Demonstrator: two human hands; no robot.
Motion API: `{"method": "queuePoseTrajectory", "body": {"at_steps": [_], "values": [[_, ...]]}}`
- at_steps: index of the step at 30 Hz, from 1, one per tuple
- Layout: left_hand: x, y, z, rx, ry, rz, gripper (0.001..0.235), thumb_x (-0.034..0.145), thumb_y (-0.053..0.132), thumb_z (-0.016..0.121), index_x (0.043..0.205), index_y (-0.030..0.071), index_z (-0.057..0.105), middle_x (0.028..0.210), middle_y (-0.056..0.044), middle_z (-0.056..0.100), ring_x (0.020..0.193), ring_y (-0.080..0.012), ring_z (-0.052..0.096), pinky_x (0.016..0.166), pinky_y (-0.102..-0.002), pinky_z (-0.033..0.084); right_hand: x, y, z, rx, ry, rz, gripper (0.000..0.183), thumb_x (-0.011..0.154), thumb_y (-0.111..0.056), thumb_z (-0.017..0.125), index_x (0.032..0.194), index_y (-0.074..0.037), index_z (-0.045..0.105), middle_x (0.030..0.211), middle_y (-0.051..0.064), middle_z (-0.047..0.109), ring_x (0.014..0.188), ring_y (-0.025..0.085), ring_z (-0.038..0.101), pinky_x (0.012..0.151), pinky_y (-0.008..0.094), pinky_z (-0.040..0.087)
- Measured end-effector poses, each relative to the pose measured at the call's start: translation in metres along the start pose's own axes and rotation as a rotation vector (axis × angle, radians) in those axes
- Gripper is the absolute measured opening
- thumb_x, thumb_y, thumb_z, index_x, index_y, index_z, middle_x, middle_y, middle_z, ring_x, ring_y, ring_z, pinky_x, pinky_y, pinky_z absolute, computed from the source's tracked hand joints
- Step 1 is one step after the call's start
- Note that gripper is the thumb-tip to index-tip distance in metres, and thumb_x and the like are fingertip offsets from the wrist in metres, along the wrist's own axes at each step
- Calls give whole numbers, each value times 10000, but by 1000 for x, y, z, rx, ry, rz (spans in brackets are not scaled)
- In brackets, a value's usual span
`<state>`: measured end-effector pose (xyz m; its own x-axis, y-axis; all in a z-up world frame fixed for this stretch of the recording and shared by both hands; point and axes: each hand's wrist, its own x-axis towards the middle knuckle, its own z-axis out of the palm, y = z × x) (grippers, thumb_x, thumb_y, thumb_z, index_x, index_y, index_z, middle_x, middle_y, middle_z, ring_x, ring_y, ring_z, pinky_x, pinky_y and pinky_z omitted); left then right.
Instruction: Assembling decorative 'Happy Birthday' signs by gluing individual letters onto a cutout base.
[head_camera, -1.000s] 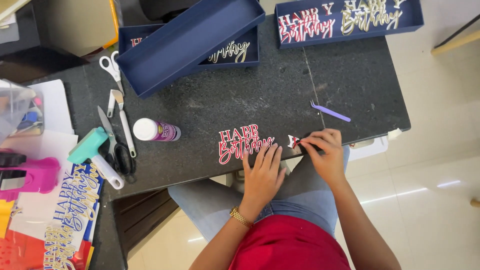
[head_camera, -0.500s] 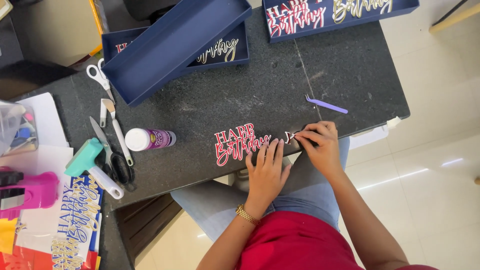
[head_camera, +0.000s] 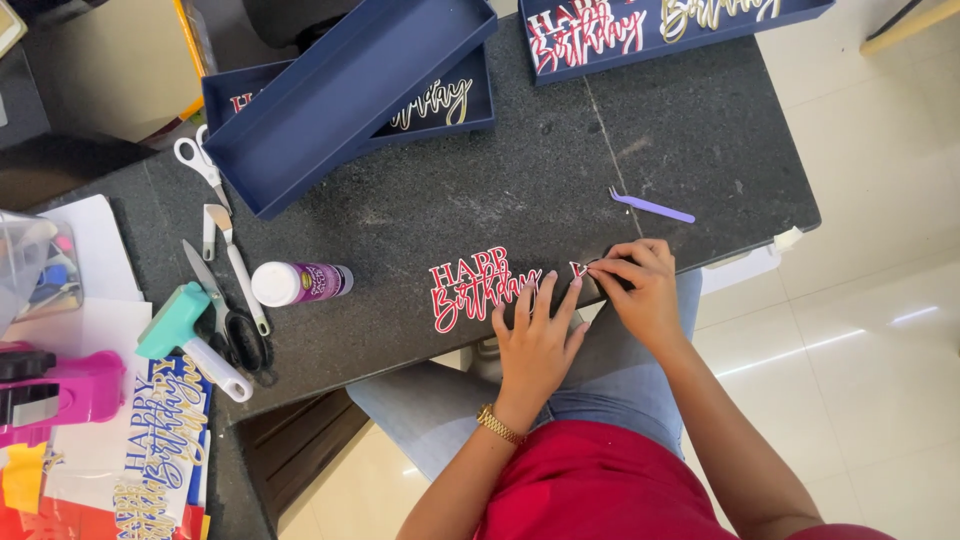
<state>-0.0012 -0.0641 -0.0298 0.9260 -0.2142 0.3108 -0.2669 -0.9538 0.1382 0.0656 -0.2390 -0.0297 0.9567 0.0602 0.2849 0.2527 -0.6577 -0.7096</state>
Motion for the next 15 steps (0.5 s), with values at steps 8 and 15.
{"method": "queuePoseTrajectory", "body": {"at_steps": [8,15], "values": [[1,0,1,4,3,-6,557,977,547,584,1490,334,538,1490,-66,528,1371,-290,446,1037,-593,265,-1,2,1,-25,-13,6,71,919,-122,832,892,-186,816,946,-27,688,1070,232,588,902,371,407],[-2,1,4,13,3,-14,550,992,570,539,1494,344,528,1489,-62,530,1370,-284,450,1032,-584,269,-1,4,2,-38,-11,-11,63,920,-117,831,908,-177,820,953,-15,690,1069,241,590,894,378,409]]}}
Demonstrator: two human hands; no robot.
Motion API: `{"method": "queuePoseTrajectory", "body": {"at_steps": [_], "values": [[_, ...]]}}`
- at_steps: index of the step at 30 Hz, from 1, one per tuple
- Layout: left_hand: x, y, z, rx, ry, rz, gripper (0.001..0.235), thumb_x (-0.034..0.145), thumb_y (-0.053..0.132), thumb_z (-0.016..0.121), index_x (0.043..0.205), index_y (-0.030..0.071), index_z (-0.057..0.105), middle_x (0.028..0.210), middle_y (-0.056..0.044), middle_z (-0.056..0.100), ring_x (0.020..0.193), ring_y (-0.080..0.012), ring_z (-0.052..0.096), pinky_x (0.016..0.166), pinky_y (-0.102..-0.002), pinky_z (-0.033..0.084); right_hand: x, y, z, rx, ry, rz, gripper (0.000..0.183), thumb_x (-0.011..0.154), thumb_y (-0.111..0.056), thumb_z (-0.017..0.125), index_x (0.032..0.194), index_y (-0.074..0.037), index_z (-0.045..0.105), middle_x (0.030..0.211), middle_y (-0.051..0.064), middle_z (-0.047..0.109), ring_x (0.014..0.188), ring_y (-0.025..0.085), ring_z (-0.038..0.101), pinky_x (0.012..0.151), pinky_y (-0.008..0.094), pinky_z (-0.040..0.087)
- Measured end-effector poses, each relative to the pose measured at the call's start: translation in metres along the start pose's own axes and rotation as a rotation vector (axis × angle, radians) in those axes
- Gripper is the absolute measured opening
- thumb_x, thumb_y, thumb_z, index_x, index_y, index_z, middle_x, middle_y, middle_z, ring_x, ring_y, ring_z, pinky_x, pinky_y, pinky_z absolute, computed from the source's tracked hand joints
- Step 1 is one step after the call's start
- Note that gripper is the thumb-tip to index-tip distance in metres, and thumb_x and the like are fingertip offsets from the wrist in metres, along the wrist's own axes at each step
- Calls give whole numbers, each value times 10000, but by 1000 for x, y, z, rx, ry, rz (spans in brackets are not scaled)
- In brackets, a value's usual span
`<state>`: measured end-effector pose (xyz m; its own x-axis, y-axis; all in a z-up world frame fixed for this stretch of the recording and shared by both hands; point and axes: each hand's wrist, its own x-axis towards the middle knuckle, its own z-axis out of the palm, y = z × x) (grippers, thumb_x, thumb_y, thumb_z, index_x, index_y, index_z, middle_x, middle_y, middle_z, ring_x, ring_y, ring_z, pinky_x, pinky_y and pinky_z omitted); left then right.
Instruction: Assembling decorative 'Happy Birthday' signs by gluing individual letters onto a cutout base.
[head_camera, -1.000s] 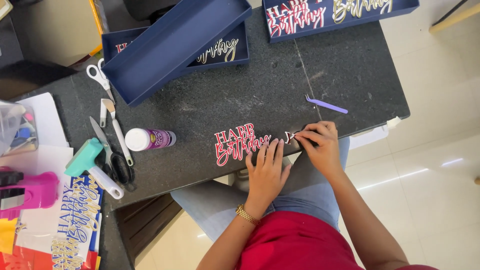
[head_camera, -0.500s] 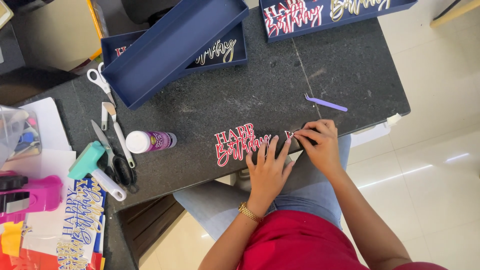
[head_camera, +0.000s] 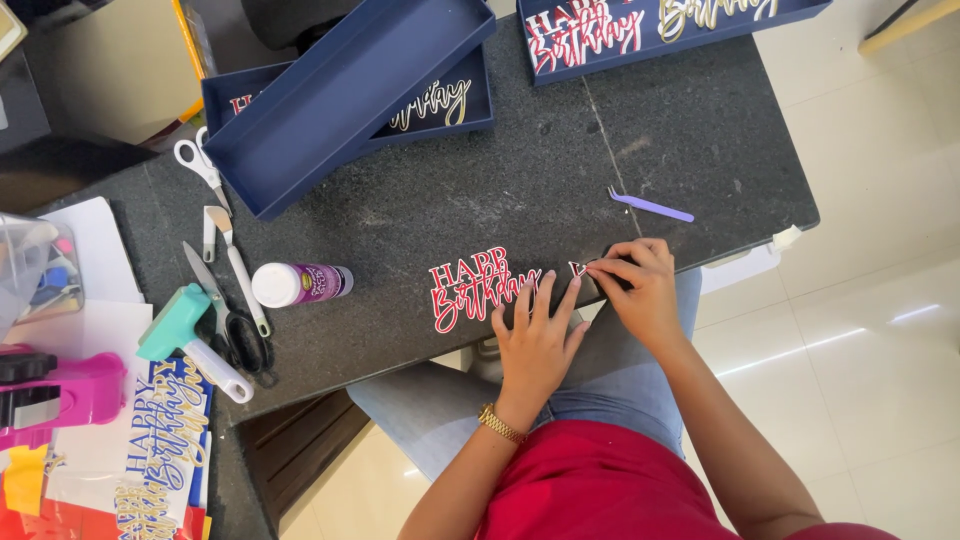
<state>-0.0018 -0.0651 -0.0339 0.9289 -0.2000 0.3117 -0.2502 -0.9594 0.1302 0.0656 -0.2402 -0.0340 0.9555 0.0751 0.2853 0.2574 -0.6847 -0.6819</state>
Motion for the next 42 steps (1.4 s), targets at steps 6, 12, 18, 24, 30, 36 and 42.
{"method": "queuePoseTrajectory", "body": {"at_steps": [6,12,18,24,30,36,42], "values": [[-1,1,2,5,13,0,552,985,569,553,1488,341,536,1483,-61,534,1371,-282,453,1020,-587,266,-1,1,2,-10,29,-21,60,914,-145,842,914,-203,828,956,-32,693,1064,225,596,907,360,409],[-1,2,3,6,44,8,540,996,545,554,1485,318,547,1476,-65,550,1370,-284,458,1006,-592,268,-3,2,1,-41,55,-49,34,920,-162,846,910,-188,825,955,-29,699,1044,222,610,887,351,417],[-1,1,5,21,63,12,532,1002,526,542,1490,316,537,1474,-54,555,1379,-274,460,1009,-590,261,-7,11,-22,257,28,-6,61,875,-88,856,860,-102,799,864,42,699,939,257,639,885,357,501],[-1,2,8,3,68,11,508,1006,501,548,1480,321,547,1460,-46,565,1378,-268,460,1003,-592,243,-37,19,-33,634,-201,103,139,783,-15,848,725,-17,722,743,110,669,760,264,638,788,390,513],[-1,0,13,23,83,22,491,1007,488,547,1469,321,556,1443,-39,578,1388,-258,460,1007,-595,241,-55,17,-21,544,-319,301,175,957,-90,712,806,-32,645,687,84,631,716,171,573,706,349,488],[-1,2,7,5,72,8,506,983,475,581,1464,318,561,1438,-30,577,1403,-254,445,1002,-591,222,-27,-16,-20,114,-78,-108,219,912,0,722,1116,-78,749,868,64,711,827,287,672,804,400,521],[3,3,-3,-64,95,-13,541,909,448,653,1428,306,590,1449,-24,571,1410,-250,448,980,-580,208,-24,-10,-8,-353,-123,-271,448,906,-299,730,1347,-242,680,1460,-46,594,1331,243,479,993,402,306]]}}
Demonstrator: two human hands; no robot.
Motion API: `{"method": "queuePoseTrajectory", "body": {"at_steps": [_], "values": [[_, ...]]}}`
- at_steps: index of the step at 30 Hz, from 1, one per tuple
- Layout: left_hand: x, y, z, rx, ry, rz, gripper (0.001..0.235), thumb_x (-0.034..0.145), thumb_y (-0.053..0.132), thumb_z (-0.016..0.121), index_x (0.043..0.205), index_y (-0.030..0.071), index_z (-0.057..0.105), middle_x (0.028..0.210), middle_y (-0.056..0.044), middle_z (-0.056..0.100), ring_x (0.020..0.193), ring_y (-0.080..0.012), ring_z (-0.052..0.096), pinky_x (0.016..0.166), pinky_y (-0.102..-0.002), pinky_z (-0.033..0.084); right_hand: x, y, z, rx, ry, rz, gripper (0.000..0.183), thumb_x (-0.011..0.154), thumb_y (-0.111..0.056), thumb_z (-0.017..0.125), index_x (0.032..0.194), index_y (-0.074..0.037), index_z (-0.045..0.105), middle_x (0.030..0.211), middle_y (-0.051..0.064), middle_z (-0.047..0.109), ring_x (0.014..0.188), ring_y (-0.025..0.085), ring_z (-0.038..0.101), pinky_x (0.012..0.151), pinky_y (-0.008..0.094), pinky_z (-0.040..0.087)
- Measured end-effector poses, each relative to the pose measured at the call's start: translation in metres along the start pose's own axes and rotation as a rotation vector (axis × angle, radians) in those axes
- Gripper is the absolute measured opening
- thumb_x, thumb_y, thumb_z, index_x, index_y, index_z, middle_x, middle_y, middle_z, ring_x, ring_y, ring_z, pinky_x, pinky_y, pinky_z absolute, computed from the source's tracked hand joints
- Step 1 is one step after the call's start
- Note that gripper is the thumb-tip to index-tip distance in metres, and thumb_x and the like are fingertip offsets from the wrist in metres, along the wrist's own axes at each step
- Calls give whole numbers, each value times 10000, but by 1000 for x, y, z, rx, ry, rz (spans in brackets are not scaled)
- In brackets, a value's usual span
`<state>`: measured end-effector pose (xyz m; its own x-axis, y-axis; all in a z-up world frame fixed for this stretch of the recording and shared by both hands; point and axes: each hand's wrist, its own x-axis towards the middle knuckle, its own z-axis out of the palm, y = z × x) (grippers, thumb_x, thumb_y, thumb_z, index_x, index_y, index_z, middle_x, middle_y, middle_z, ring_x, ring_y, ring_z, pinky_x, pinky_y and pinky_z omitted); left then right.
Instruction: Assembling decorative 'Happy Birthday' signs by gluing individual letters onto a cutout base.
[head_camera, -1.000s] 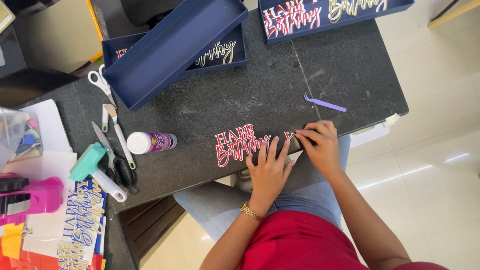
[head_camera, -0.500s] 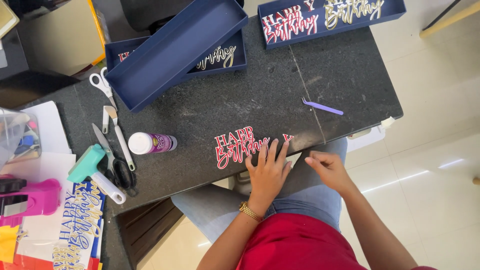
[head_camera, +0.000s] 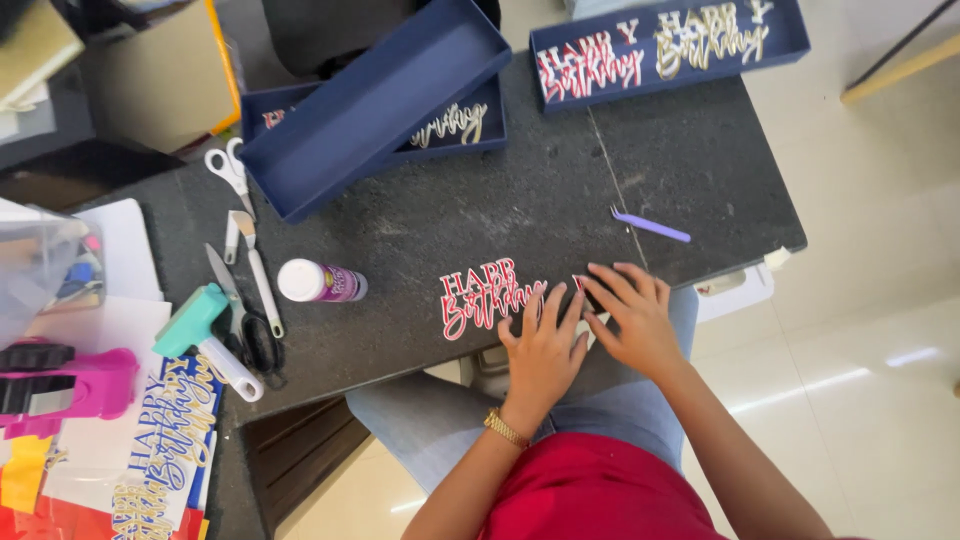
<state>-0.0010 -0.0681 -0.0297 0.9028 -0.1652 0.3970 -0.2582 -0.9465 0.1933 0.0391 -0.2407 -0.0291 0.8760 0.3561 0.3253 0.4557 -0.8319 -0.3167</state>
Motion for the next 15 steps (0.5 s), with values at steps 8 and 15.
{"method": "queuePoseTrajectory", "body": {"at_steps": [8,15], "values": [[-5,-3,-11,-108,22,-31,582,826,368,692,1392,261,611,1434,-11,564,1364,-249,474,878,-502,280,1,-4,7,42,70,-121,448,825,-295,788,1259,-225,704,1399,-71,677,1340,190,574,1002,401,373],[-16,-6,-55,-405,-91,-79,435,885,175,685,1318,170,637,1404,-67,569,1262,-320,522,823,-489,386,-1,-5,3,20,88,-242,299,948,-268,728,1238,-199,706,1349,-63,691,1285,180,609,982,396,391]]}}
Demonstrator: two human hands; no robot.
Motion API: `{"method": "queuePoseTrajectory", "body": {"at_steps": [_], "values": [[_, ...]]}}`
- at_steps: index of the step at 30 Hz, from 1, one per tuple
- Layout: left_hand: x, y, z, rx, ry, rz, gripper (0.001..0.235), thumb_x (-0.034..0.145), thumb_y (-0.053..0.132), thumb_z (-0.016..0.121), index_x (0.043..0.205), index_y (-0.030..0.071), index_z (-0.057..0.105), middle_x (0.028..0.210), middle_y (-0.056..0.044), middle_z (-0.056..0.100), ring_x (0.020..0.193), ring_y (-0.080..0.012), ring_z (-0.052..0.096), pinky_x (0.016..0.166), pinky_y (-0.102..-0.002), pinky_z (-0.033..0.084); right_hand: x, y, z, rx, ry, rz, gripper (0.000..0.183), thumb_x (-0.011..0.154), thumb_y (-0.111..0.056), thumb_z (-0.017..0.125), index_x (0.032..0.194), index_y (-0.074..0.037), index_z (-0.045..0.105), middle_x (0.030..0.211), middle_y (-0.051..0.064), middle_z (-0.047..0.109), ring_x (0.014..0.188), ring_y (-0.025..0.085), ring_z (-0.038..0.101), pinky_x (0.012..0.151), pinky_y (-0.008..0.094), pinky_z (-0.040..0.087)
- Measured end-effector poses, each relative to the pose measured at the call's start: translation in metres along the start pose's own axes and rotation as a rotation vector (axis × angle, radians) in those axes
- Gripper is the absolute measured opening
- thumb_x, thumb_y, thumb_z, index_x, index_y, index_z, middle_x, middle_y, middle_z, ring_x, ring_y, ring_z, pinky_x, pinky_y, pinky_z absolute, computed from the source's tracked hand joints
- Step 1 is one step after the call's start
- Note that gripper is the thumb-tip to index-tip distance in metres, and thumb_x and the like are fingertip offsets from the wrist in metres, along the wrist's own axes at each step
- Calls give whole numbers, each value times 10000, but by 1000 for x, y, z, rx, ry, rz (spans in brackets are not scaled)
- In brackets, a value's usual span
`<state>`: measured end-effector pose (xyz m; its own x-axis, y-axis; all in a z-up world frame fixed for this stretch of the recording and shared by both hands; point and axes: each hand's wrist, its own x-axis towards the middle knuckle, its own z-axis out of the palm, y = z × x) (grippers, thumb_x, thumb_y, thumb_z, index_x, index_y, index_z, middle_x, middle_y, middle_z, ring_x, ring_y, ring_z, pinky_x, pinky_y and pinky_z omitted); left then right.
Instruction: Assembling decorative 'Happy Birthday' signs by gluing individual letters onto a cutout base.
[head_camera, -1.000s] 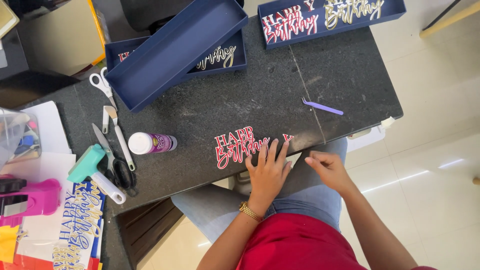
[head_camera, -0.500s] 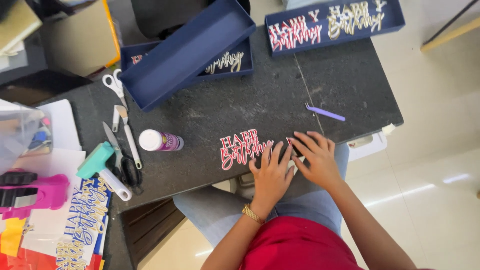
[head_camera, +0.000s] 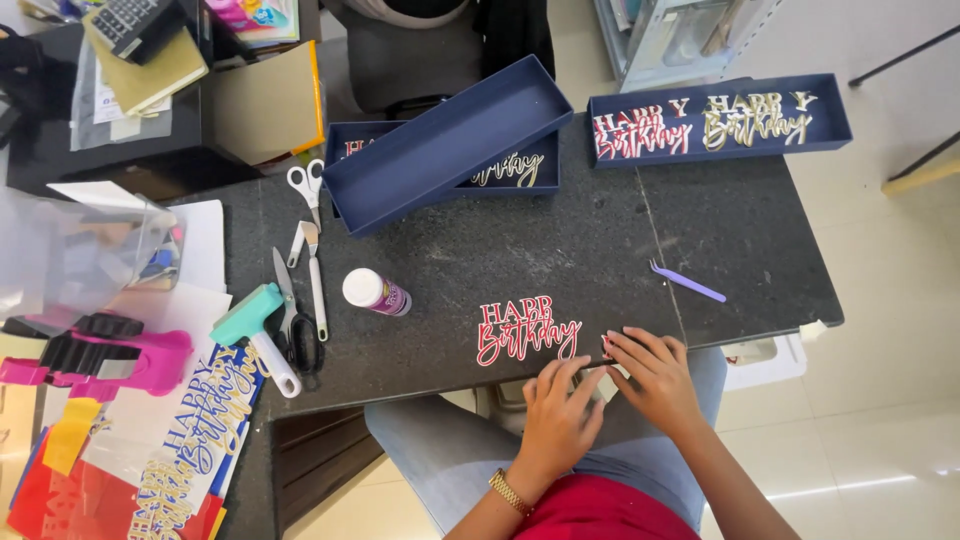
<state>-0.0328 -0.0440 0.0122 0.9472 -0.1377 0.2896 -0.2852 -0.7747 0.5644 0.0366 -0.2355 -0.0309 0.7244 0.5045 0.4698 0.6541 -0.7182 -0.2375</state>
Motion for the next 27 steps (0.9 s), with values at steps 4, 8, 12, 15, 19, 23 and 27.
{"method": "queuePoseTrajectory", "body": {"at_steps": [4,8,12,15,19,23,27], "values": [[-9,-2,-5,-198,-53,-9,379,922,134,656,1300,131,632,1340,-81,596,1184,-305,561,844,-448,436,-1,-3,0,61,65,-72,169,958,-174,733,1126,-162,715,1276,-26,721,1192,203,658,928,396,429],[-14,-7,4,-587,-254,-193,212,958,157,598,1150,112,678,1133,-38,703,1070,-258,647,960,-401,470,-1,-4,0,145,120,-103,124,945,-90,732,1069,-101,733,1201,19,745,1136,228,684,881,399,501],[-16,-14,54,-1032,-517,-739,342,1017,337,576,1261,135,707,1114,36,741,940,-60,649,916,-224,488,3,-8,-9,176,136,-100,97,955,-65,706,1049,-80,724,1195,46,743,1134,261,686,870,415,516],[1,-2,52,-1445,-428,-1102,380,1077,365,424,1245,148,687,1227,5,744,927,-112,717,686,-206,442,6,-16,-22,170,162,-104,116,981,-78,664,1075,-111,723,1237,59,724,1098,290,684,869,429,503],[22,4,37,-1355,-195,-850,238,1053,309,556,966,165,725,922,64,711,880,-39,622,721,-221,474,21,-34,-51,128,254,-153,116,979,-98,688,1078,-112,747,1233,89,707,1020,286,636,842,413,497],[39,9,8,-1329,-97,-794,210,1001,197,647,848,107,759,834,11,747,773,-51,613,661,-230,456,29,-40,-61,116,290,-176,145,997,-127,669,1096,-180,761,1257,75,693,981,267,604,835,410,473],[42,9,-10,-1262,-61,-755,174,991,173,683,864,90,769,744,34,696,661,-35,518,622,-212,423,34,-48,-60,123,357,-180,95,940,-130,774,1025,-169,754,1210,88,706,944,275,626,803,404,497]]}}
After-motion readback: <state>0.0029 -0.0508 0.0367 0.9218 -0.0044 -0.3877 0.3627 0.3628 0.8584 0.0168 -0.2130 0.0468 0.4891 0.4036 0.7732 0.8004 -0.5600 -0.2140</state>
